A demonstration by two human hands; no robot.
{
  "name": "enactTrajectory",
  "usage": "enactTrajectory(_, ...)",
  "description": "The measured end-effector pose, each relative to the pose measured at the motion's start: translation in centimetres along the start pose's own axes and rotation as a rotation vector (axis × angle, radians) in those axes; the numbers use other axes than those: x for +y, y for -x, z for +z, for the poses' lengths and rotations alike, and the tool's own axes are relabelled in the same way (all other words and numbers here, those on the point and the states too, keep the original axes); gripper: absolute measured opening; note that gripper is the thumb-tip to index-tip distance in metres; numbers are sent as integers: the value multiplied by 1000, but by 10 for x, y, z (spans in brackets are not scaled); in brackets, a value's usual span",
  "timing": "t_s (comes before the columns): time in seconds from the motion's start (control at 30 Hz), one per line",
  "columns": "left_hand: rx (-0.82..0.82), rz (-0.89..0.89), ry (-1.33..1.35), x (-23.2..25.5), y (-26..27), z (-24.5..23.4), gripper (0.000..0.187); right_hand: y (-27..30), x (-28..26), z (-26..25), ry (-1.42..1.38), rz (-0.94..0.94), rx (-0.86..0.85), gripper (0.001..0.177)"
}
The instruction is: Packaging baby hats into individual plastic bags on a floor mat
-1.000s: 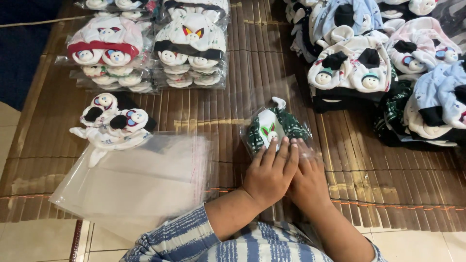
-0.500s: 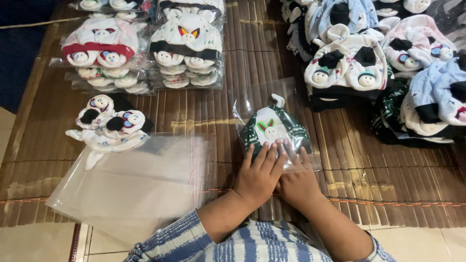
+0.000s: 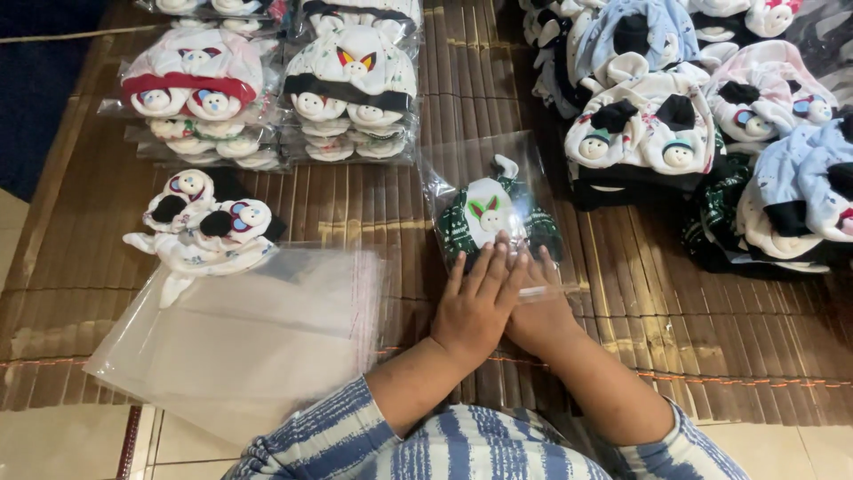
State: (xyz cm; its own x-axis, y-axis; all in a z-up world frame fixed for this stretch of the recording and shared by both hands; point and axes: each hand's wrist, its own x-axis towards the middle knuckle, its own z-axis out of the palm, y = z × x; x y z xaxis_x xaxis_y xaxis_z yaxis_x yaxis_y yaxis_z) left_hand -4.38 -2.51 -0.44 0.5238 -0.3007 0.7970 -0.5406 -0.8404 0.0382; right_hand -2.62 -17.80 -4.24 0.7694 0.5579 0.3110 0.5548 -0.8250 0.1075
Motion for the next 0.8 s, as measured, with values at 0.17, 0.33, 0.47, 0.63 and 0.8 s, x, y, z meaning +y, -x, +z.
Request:
enactTrajectory(0.17, -119, -110, 11, -17, 26, -6, 53, 3, -2, 1, 37, -49, 247, 60)
enactTrajectory(0.33, -217, -263, -122, -26, 44, -6, 77, 9, -13, -9, 53, 19, 203, 66)
enactTrajectory(0.47, -246, -275, -137, -32, 49, 3, 72, 4, -16, -11, 42, 47, 137, 65)
enactTrajectory(0.63, -259, -240, -125, -33, 49, 4, 66, -11, -20, -18, 76, 47, 110, 62)
enactTrajectory(0.8, -316, -248, -95, -37, 55, 10, 75, -21, -18, -10, 64, 106, -12, 63)
